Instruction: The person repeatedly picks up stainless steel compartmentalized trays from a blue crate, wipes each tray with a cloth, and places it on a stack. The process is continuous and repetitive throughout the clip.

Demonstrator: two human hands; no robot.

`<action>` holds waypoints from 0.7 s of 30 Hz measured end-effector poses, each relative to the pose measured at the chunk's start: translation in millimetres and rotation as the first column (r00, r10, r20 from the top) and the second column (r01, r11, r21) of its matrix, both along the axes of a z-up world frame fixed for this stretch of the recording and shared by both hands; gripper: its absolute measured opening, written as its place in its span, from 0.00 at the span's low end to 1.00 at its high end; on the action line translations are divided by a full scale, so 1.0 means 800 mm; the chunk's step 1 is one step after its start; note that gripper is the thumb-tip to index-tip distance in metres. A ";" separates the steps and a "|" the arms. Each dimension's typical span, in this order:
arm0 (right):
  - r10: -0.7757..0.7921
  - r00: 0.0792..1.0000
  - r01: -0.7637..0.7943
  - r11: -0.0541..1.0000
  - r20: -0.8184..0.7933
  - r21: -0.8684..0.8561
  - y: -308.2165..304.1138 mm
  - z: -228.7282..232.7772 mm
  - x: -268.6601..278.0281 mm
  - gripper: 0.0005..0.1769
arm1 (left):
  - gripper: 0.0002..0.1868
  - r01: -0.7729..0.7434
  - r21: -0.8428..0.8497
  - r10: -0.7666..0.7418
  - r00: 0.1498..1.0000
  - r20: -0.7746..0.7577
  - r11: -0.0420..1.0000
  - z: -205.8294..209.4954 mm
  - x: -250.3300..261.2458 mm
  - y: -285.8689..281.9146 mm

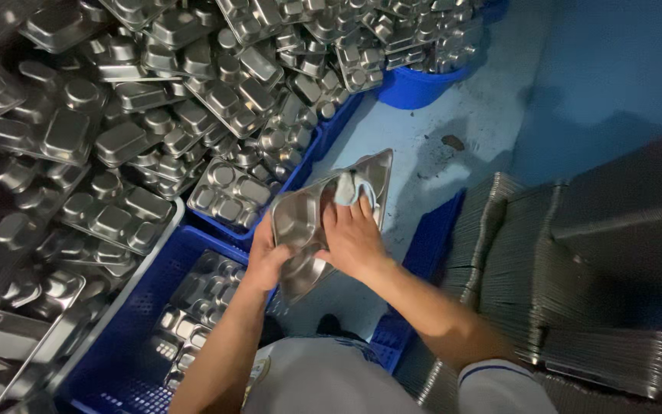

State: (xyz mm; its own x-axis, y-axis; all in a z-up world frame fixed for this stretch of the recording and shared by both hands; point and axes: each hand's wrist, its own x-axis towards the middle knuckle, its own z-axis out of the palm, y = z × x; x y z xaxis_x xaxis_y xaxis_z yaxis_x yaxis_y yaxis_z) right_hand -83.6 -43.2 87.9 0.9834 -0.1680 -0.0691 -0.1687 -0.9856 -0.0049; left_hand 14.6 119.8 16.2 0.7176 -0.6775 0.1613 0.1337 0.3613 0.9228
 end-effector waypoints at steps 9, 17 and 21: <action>-0.667 0.745 -0.023 -0.040 -0.010 0.999 -0.032 -0.077 0.016 0.26 | 0.42 0.050 -0.005 -0.051 0.991 -0.125 0.999 -0.035 0.002 0.002; -0.847 0.440 -0.177 0.244 0.298 0.954 0.027 -0.109 0.020 0.22 | 0.37 -0.122 -0.023 0.121 0.992 -0.045 0.992 -0.051 -0.021 -0.026; -0.432 0.689 -0.257 0.606 0.582 0.753 0.065 -0.071 -0.006 0.32 | 0.39 -0.140 -0.109 0.135 0.989 -0.052 0.984 -0.053 -0.028 -0.023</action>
